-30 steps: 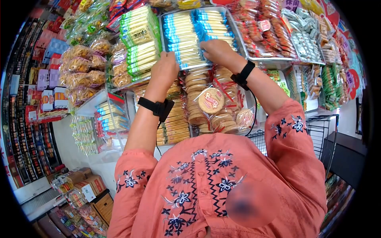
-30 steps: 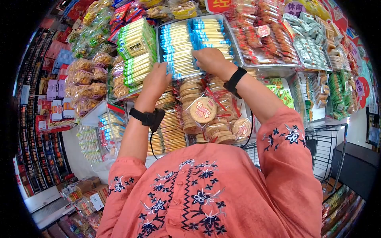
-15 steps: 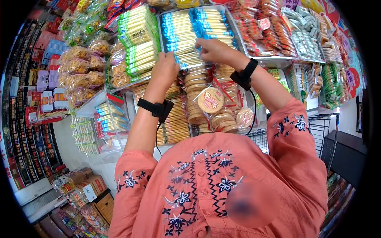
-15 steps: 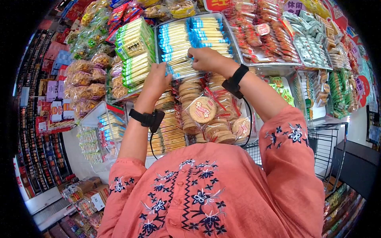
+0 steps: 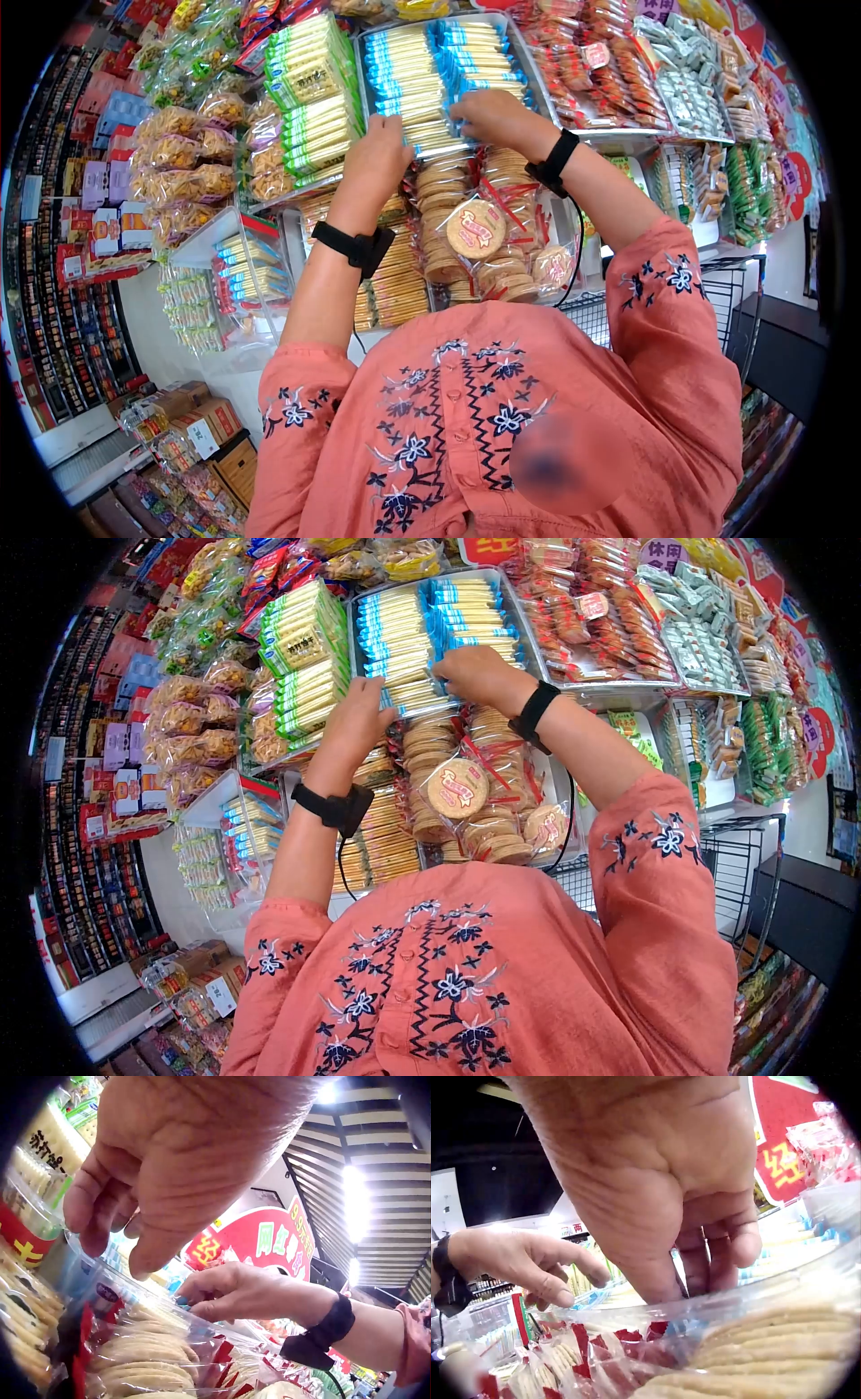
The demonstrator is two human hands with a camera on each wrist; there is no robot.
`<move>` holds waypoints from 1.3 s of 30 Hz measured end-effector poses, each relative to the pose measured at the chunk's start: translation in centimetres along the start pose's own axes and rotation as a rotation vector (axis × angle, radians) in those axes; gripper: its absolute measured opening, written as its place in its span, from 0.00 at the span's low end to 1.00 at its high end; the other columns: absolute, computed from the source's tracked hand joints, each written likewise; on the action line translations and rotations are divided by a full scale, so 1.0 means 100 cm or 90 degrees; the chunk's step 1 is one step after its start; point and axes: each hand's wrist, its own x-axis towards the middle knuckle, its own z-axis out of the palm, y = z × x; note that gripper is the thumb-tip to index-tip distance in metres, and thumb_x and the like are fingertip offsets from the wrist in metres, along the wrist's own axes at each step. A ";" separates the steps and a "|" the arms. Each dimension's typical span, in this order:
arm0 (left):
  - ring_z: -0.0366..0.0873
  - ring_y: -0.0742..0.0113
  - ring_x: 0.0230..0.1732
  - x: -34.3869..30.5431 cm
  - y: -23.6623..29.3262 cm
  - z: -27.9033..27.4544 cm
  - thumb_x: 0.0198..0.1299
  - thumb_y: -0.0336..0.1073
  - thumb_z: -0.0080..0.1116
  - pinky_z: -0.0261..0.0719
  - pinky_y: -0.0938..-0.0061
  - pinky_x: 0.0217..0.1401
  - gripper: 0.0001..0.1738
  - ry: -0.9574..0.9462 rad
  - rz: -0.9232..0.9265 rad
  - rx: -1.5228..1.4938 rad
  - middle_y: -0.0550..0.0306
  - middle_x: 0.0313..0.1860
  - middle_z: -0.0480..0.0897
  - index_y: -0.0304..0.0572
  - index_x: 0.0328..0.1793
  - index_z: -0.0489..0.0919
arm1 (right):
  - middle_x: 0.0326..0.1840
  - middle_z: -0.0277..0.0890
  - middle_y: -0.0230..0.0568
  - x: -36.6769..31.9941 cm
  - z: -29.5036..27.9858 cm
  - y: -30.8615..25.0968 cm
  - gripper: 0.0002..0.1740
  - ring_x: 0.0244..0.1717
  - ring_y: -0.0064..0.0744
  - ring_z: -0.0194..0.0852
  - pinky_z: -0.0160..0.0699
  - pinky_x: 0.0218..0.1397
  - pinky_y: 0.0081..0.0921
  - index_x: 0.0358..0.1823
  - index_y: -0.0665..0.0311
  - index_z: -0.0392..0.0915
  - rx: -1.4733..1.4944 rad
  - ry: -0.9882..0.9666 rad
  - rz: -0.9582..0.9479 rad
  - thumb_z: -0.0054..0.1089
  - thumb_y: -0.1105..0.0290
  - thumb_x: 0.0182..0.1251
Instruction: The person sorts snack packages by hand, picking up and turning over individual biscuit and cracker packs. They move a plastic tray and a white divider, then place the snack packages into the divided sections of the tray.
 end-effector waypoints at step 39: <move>0.78 0.44 0.58 0.051 0.000 0.030 0.58 0.47 0.65 0.75 0.50 0.58 0.22 0.021 0.111 0.072 0.47 0.53 0.81 0.46 0.56 0.83 | 0.37 0.79 0.44 -0.004 0.005 -0.006 0.06 0.41 0.53 0.81 0.80 0.44 0.47 0.39 0.56 0.83 0.090 0.053 0.024 0.59 0.67 0.63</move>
